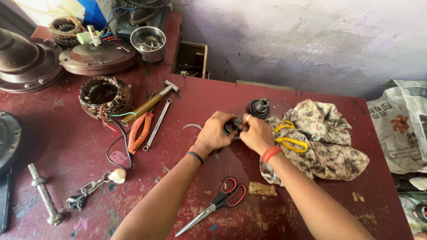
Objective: The person cleans a circular metal part with a cloth and then uses yellow-handled scissors to scrape or trim material from the part's edge. The person handles the part repeatedly while working at a cluttered workbench.
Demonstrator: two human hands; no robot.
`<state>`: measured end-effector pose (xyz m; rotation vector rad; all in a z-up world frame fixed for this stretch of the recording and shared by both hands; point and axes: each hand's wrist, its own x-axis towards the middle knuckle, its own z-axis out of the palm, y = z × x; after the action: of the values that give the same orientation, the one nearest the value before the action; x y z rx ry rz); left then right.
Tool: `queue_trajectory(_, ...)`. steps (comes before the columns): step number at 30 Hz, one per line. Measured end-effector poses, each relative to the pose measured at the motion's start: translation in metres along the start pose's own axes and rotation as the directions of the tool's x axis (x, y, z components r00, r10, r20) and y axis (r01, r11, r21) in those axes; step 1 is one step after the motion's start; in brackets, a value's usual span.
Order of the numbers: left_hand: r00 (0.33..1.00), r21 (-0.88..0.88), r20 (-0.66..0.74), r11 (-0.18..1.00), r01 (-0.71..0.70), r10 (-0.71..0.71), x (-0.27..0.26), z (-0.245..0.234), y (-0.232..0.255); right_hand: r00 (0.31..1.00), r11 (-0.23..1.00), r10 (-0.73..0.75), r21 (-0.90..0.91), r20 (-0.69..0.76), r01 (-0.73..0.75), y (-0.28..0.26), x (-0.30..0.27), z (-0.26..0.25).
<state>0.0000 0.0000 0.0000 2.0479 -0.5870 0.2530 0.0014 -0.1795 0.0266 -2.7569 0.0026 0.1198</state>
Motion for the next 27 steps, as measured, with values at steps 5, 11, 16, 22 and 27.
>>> queue_trajectory(5, 1.000, -0.015, -0.024, 1.000, -0.008, 0.007, -0.003, -0.003, 0.004, 0.985, 0.990, -0.139, 0.012, -0.103, 0.141, 0.008, -0.001, 0.004)
queue_trajectory(11, 0.997, 0.177, -0.076, 0.984, -0.014, 0.028, -0.003, -0.008, 0.012, 0.906, 0.956, -0.257, 0.050, -0.336, 0.290, 0.015, -0.011, 0.017)
queue_trajectory(16, 0.997, 0.225, -0.081, 0.974, 0.003, 0.016, -0.006, -0.004, 0.010, 0.910, 0.958, -0.239, 0.071, -0.340, 0.278, 0.020, -0.016, 0.020)
queue_trajectory(22, 0.999, 0.159, -0.045, 0.987, -0.013, 0.020, -0.002, -0.002, 0.001, 0.914, 0.934, -0.301, 0.108, -0.271, 0.340, 0.021, -0.017, 0.014)
queue_trajectory(27, 0.998, 0.045, 0.066, 0.999, -0.026, 0.023, 0.006, -0.004, -0.004, 0.953, 0.970, -0.213, 0.069, -0.214, 0.232, 0.017, -0.020, 0.014)
